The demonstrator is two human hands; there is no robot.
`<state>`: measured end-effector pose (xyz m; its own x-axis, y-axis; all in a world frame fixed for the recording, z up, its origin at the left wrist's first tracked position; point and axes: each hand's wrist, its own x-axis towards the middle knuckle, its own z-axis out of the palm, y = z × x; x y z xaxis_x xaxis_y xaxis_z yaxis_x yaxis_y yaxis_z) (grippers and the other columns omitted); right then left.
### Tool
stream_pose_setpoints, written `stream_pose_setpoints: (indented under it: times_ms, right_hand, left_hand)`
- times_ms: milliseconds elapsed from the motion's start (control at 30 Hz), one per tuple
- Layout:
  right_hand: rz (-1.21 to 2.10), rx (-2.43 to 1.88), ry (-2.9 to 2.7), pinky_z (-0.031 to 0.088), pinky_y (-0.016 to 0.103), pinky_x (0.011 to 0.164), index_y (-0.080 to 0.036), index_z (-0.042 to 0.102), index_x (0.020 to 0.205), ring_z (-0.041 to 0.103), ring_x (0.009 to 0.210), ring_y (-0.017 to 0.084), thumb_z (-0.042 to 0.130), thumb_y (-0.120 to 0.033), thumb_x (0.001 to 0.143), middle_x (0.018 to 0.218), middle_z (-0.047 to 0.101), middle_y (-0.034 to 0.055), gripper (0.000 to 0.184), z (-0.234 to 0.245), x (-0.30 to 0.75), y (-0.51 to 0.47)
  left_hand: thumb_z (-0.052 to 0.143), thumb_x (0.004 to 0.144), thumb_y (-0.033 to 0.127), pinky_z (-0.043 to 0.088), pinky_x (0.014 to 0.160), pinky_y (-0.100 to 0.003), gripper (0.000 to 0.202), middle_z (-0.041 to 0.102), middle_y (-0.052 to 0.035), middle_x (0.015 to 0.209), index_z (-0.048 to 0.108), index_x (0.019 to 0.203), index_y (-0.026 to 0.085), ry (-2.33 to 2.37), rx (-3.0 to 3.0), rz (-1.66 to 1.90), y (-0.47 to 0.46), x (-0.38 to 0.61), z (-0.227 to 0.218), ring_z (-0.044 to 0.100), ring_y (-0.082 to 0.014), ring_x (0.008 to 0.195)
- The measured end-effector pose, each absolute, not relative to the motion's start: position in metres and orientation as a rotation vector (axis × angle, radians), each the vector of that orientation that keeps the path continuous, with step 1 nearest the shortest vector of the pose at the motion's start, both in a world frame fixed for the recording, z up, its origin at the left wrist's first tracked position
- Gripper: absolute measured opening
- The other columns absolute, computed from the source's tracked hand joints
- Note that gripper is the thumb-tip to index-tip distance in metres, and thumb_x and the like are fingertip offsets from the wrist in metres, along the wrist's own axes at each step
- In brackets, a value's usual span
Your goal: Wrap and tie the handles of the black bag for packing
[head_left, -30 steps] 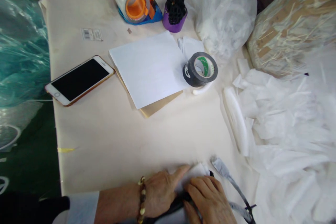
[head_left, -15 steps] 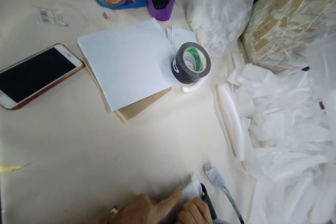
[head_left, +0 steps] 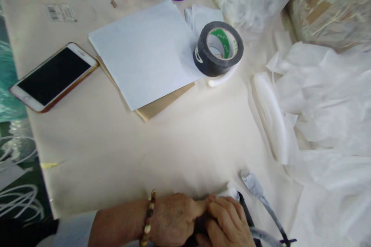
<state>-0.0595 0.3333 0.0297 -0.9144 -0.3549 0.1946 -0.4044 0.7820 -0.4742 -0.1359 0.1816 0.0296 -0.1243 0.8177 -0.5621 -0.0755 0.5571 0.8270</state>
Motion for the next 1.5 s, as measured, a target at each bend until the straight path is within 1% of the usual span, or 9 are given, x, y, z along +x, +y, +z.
stream_pose_setpoints:
  times_ms: [167, 300, 467, 667, 767, 933, 1133, 1267, 1500]
  right_hand:
    - [0.778, 0.633, -3.103, 0.041, 0.039, 0.090, -0.021, 0.059, 0.073, 0.055, 0.102, 0.022, 0.045, -0.033, 0.090, 0.103, 0.063, 0.0101, 0.025, 0.043, -0.058, 0.341]
    - [0.911, 0.646, -3.150, 0.034, 0.037, 0.097, -0.022, 0.059, 0.082, 0.058, 0.096, 0.017, 0.055, -0.028, 0.085, 0.095, 0.065, 0.0023, 0.008, 0.042, -0.060, 0.342]
    - [0.902, 0.622, -3.131, 0.034, 0.034, 0.096, -0.022, 0.058, 0.079, 0.059, 0.090, 0.015, 0.057, -0.027, 0.083, 0.091, 0.064, 0.0002, 0.007, 0.045, -0.067, 0.338]
    - [0.972, 0.543, -3.121, 0.032, 0.036, 0.096, -0.021, 0.057, 0.078, 0.057, 0.090, 0.016, 0.057, -0.025, 0.083, 0.090, 0.063, 0.0015, 0.006, 0.051, -0.068, 0.332]
    - [1.030, 0.487, -3.108, 0.030, 0.036, 0.098, -0.020, 0.056, 0.076, 0.056, 0.090, 0.016, 0.058, -0.023, 0.082, 0.091, 0.062, 0.0015, 0.006, 0.052, -0.067, 0.328]
    - [1.075, 0.406, -3.095, 0.028, 0.038, 0.098, -0.019, 0.056, 0.075, 0.054, 0.092, 0.017, 0.057, -0.021, 0.082, 0.091, 0.060, 0.0022, 0.007, 0.051, -0.066, 0.323]
    - [1.089, 0.364, -3.098, 0.029, 0.041, 0.097, -0.019, 0.053, 0.073, 0.055, 0.089, 0.018, 0.056, -0.021, 0.083, 0.090, 0.060, 0.0031, 0.011, 0.051, -0.064, 0.322]
    - [1.091, 0.364, -3.103, 0.030, 0.043, 0.097, -0.019, 0.052, 0.073, 0.054, 0.089, 0.018, 0.055, -0.020, 0.083, 0.089, 0.059, 0.0034, 0.011, 0.051, -0.064, 0.321]
    - [1.089, 0.386, -3.152, 0.029, 0.045, 0.097, -0.017, 0.053, 0.073, 0.054, 0.091, 0.018, 0.061, -0.018, 0.078, 0.091, 0.058, 0.0043, 0.010, 0.049, -0.063, 0.322]
  left_hand:
    - [0.044, 0.075, 0.008, 0.046, 0.075, -0.025, 0.038, 0.066, -0.0075, 0.104, 0.054, 0.111, 0.017, 1.456, 0.542, 0.931, 0.178, -0.139, 0.021, 0.062, -0.0193, 0.089]
    - [0.051, 0.074, 0.014, 0.042, 0.063, -0.022, 0.028, 0.065, -0.0021, 0.078, 0.054, 0.102, 0.014, 1.592, 0.360, 0.853, 0.164, -0.135, 0.030, 0.057, -0.0148, 0.069]
    - [0.051, 0.078, 0.019, 0.037, 0.072, -0.023, 0.007, 0.064, 0.0008, 0.082, 0.058, 0.080, 0.020, 1.629, 0.491, 0.742, 0.105, -0.137, 0.051, 0.056, -0.0144, 0.079]
    - [0.056, 0.074, 0.017, 0.036, 0.070, -0.028, 0.023, 0.063, -0.0014, 0.090, 0.056, 0.096, 0.024, 1.708, 0.363, 0.381, 0.094, -0.123, 0.063, 0.055, -0.0206, 0.086]
    - [0.054, 0.067, 0.009, 0.034, 0.064, -0.027, 0.029, 0.059, 0.0008, 0.076, 0.057, 0.093, 0.023, 1.709, 0.263, 0.444, 0.108, -0.117, 0.056, 0.053, -0.0186, 0.076]
    - [0.058, 0.051, 0.004, 0.030, 0.050, -0.022, 0.014, 0.043, 0.0070, 0.050, 0.054, 0.057, 0.016, 1.549, 0.021, 0.604, 0.120, -0.124, 0.040, 0.041, -0.0098, 0.049]
    - [0.055, 0.063, 0.012, 0.039, 0.046, -0.019, 0.013, 0.048, 0.0056, 0.051, 0.064, 0.072, 0.012, 1.345, -0.059, 0.722, 0.118, -0.133, 0.049, 0.046, -0.0087, 0.045]
    - [0.044, 0.072, 0.003, 0.040, 0.056, -0.018, 0.031, 0.058, 0.0031, 0.060, 0.068, 0.085, 0.018, 1.491, 0.413, 0.736, 0.100, -0.129, 0.058, 0.055, -0.0103, 0.060]
    - [0.060, 0.073, 0.013, 0.037, 0.048, -0.030, 0.005, 0.061, -0.0014, 0.059, 0.056, 0.070, 0.015, 1.710, 1.774, 0.659, 0.093, -0.121, 0.033, 0.053, -0.0149, 0.053]
